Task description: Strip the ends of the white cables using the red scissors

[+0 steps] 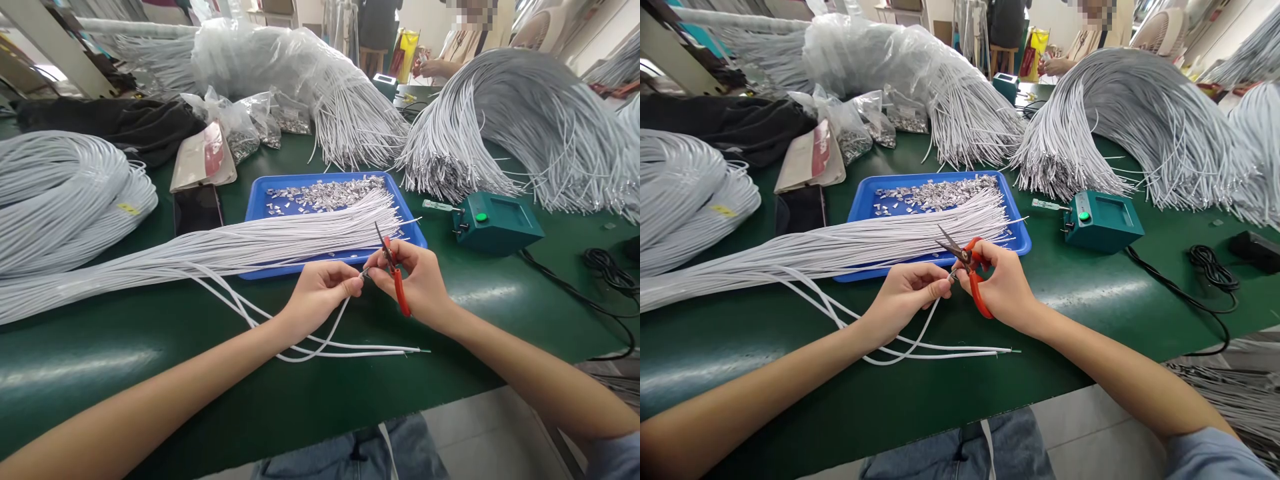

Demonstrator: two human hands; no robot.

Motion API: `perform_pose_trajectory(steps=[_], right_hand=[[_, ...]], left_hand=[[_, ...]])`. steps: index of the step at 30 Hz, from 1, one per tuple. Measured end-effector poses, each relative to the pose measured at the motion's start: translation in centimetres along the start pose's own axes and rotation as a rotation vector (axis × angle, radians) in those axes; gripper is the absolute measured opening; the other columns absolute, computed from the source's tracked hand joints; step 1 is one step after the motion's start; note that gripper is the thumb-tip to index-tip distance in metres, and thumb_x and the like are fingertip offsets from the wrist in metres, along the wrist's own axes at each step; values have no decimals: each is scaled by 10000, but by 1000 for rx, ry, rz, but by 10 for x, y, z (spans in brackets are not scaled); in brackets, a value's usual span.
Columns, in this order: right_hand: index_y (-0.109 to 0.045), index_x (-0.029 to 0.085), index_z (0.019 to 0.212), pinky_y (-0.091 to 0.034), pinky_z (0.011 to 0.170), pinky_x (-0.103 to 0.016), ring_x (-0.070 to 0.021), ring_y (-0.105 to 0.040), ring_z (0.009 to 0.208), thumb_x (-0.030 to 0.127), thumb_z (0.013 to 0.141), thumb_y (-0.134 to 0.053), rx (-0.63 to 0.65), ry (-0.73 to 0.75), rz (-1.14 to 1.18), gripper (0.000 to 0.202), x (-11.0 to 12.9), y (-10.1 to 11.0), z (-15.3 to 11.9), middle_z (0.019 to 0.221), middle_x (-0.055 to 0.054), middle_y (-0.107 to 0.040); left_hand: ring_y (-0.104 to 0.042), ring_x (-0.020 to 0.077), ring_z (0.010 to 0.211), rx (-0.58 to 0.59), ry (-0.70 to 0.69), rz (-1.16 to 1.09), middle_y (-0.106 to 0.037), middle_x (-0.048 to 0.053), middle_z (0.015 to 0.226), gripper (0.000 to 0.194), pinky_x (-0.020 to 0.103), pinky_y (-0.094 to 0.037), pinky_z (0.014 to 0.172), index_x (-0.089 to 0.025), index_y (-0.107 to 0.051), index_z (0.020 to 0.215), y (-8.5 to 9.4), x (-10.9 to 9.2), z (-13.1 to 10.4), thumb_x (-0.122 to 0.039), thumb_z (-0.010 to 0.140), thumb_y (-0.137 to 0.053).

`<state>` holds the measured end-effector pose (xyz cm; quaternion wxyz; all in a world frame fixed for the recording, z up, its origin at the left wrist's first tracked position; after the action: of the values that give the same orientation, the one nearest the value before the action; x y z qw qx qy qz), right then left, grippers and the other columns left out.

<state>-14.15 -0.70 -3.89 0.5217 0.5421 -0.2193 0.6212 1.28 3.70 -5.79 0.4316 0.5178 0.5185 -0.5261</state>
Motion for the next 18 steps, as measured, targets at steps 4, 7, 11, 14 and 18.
perform_pose_trajectory(steps=[4,7,11,14,18], right_hand=[[-523,187,699,-469,632,-267,-136,-568,650,142,734,-621,16,-19,-11,113,-1,0,0,719,-3,-633],[-540,182,703,-461,625,-270,-142,-567,653,163,726,-617,-13,-46,-33,83,-5,2,3,730,-11,-638],[-560,174,700,-440,614,-272,-142,-546,635,170,706,-608,-160,-60,-138,48,-16,13,12,712,-12,-626],[-576,171,724,-429,605,-272,-142,-528,619,139,689,-579,-299,-42,-282,47,-23,24,20,703,-14,-622],[-598,161,762,-430,592,-279,-155,-537,613,137,693,-543,-377,-57,-385,91,-30,33,28,723,-35,-640]], left_hand=[[-397,45,427,44,45,-34,-611,18,582,256,179,-286,413,-102,-673,741,0,0,0,-355,751,-712],[-370,38,403,127,72,-63,-606,19,566,293,181,-260,400,-99,-668,747,-2,-1,-1,-389,751,-714],[-424,63,435,201,48,9,-622,36,593,273,192,-314,412,-99,-673,745,-8,1,-5,-369,750,-715],[-485,90,544,253,18,147,-623,30,662,196,201,-379,498,-115,-695,817,-11,5,-9,-306,802,-655],[-442,89,579,299,-60,445,-603,7,719,173,212,-364,545,-150,-705,926,-10,8,-10,-232,845,-576]])
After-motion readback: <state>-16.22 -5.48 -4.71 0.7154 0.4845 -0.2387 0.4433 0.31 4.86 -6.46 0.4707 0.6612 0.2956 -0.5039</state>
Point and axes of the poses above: each hand's wrist, its own z-axis towards the middle knuckle, its own y-axis out of the back of the hand, x = y × z, the point moved 2 cm from there along z, towards the middle knuckle
